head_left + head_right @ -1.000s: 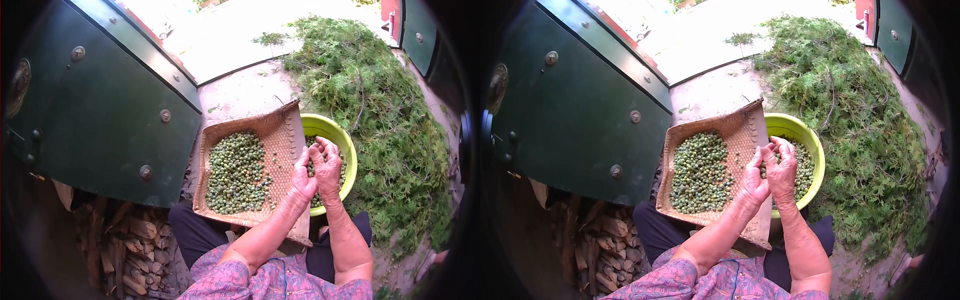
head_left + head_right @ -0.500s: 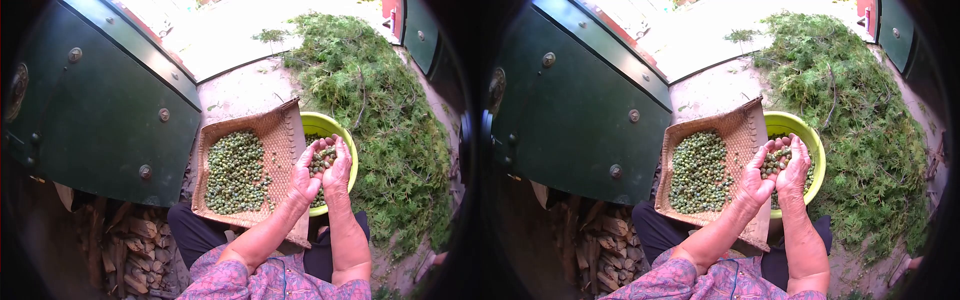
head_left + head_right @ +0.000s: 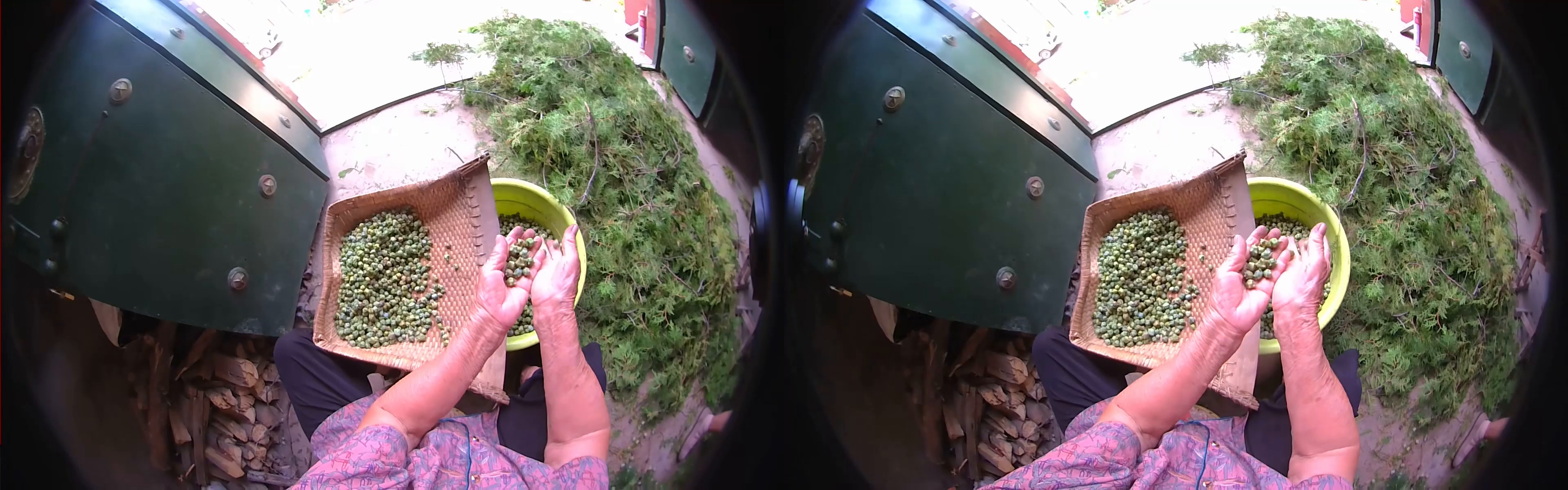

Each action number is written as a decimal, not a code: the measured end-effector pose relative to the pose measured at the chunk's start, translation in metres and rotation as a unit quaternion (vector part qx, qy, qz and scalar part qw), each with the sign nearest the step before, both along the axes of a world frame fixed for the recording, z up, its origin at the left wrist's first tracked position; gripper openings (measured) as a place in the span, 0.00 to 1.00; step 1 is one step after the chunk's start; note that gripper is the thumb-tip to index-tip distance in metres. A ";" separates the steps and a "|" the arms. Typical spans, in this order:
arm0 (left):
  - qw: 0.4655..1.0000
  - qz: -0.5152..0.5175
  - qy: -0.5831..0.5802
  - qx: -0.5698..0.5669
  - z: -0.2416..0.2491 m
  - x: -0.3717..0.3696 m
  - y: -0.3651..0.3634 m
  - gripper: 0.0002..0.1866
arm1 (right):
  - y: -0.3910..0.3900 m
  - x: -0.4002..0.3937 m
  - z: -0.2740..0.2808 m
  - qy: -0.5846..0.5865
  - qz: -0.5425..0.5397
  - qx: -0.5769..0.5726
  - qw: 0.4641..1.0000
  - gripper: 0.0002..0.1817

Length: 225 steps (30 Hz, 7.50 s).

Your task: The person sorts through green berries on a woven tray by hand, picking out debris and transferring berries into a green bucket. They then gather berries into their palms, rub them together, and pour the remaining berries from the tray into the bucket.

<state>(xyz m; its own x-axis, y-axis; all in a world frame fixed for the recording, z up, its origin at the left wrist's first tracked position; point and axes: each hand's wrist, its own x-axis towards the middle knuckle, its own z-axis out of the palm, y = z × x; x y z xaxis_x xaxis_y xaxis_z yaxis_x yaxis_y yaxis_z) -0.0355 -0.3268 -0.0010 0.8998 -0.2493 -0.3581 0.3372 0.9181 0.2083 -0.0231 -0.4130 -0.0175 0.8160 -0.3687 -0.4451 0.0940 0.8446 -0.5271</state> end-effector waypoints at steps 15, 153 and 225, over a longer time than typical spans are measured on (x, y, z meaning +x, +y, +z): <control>1.000 -0.014 0.003 0.010 0.010 -0.006 0.014 0.30 | 0.014 -0.012 0.028 -0.085 0.122 -0.459 0.876 0.29; 0.273 -0.117 -0.321 0.900 -0.151 -0.024 0.210 0.12 | 0.022 -0.031 0.004 0.030 0.183 -0.164 0.969 0.11; 0.993 -0.064 0.014 -0.100 -0.024 -0.011 0.028 0.26 | 0.004 -0.036 0.024 -0.121 0.217 -0.738 0.628 0.10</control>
